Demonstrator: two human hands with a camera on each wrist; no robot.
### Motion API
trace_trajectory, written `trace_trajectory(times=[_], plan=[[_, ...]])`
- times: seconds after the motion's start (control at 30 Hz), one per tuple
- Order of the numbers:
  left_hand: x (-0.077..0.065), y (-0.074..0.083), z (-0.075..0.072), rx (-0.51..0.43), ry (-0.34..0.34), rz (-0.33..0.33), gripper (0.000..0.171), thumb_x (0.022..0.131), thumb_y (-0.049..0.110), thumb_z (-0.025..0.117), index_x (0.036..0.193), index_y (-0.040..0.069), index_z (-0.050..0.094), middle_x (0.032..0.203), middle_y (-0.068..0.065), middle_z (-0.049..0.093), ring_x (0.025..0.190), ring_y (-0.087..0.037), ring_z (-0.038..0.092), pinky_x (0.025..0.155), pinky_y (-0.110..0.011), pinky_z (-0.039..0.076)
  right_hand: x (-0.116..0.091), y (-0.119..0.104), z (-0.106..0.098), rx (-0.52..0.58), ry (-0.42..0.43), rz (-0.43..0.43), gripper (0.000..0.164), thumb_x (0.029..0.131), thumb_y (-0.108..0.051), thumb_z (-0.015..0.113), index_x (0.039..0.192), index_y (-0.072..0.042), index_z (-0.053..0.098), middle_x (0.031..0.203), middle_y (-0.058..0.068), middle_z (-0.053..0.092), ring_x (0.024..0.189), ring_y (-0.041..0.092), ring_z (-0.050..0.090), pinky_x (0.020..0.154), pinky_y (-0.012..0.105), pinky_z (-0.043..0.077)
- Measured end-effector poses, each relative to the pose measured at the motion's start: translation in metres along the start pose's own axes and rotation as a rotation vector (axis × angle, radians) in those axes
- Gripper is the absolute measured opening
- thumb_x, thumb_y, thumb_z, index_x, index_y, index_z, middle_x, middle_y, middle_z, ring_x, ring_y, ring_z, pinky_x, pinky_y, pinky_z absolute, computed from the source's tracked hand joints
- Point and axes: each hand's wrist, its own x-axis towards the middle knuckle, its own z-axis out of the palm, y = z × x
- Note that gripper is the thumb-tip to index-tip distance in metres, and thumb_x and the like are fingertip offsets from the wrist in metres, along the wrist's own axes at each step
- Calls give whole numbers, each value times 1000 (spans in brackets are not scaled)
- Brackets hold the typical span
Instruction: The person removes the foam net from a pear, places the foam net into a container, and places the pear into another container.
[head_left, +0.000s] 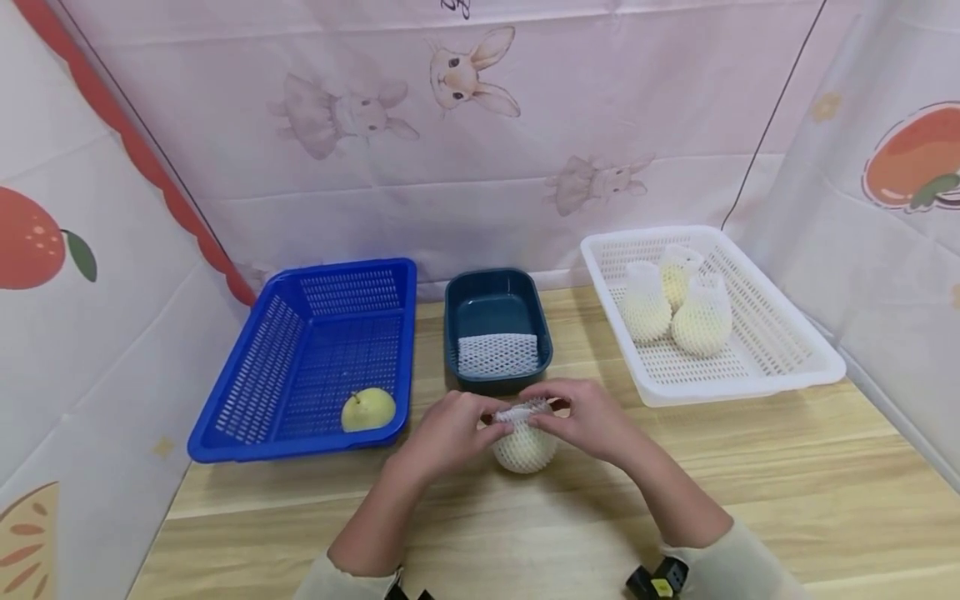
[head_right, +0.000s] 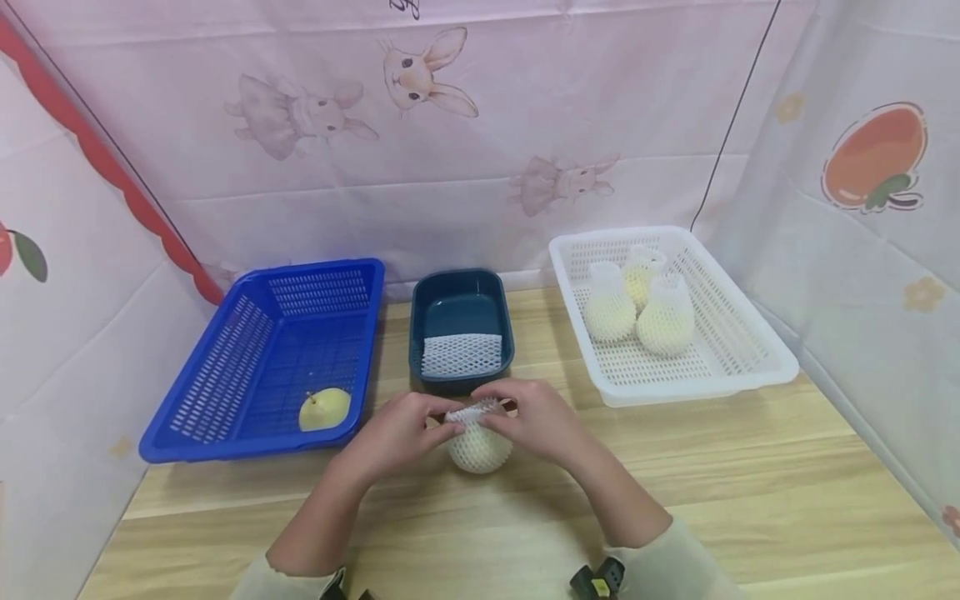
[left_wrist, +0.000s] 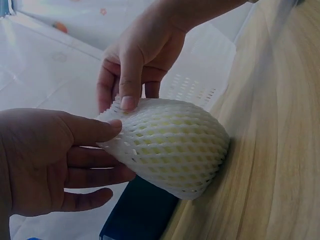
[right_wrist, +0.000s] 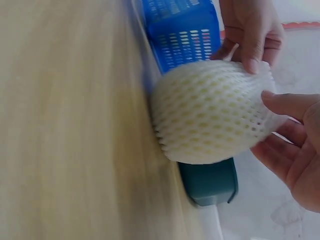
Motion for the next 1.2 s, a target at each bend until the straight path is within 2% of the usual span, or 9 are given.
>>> trace_trajectory(times=[0.1,0.17,0.37,0.6,0.77,1.0,1.2], plan=[[0,-1,-1,-7,-9,1,24,88,35,65,106,21,71,80,14,66,69,0,58,59,-20,48,-1,2,-6,1,-30,52,33,84,-22,72,115,-13,66,110,0,68,98,14,63,79,30,55],[0,-1,-1,-14,-19,-5,24,88,36,65,106,21,71,78,15,65,67,-1,57,57,-20,47,-2,4,-9,-27,-39,70,33,83,-26,72,114,-13,66,107,-1,68,95,13,63,76,29,55],[0,-1,-2,-53,-28,-20,25,87,36,65,106,20,71,77,15,63,66,-4,56,55,-20,48,-2,7,-13,-100,-66,59,15,83,-30,72,94,-20,70,84,-12,65,77,4,59,65,22,52],[-1,0,-5,-80,-18,-19,24,87,34,65,105,20,71,79,13,64,67,-5,56,56,-20,49,-3,2,-16,-81,-71,54,11,85,-28,70,92,-20,70,81,-12,65,74,4,58,64,22,51],[-2,1,-5,-67,17,10,24,87,35,65,105,20,72,77,13,63,67,-4,56,55,-20,48,-2,0,-17,-71,-63,35,10,85,-27,70,92,-20,70,82,-12,65,75,5,59,65,22,52],[-2,5,-4,-79,73,38,27,88,35,65,110,21,71,79,14,64,68,-4,56,55,-19,48,-2,-4,-17,-82,-46,-17,14,87,-34,67,96,-24,70,86,-13,66,77,2,59,65,22,52],[-4,7,-4,-99,130,70,30,88,35,64,113,18,70,84,12,66,72,-3,57,58,-18,49,-3,-10,-15,-72,-4,-56,12,87,-31,67,96,-23,70,86,-13,65,75,2,58,64,21,51]])
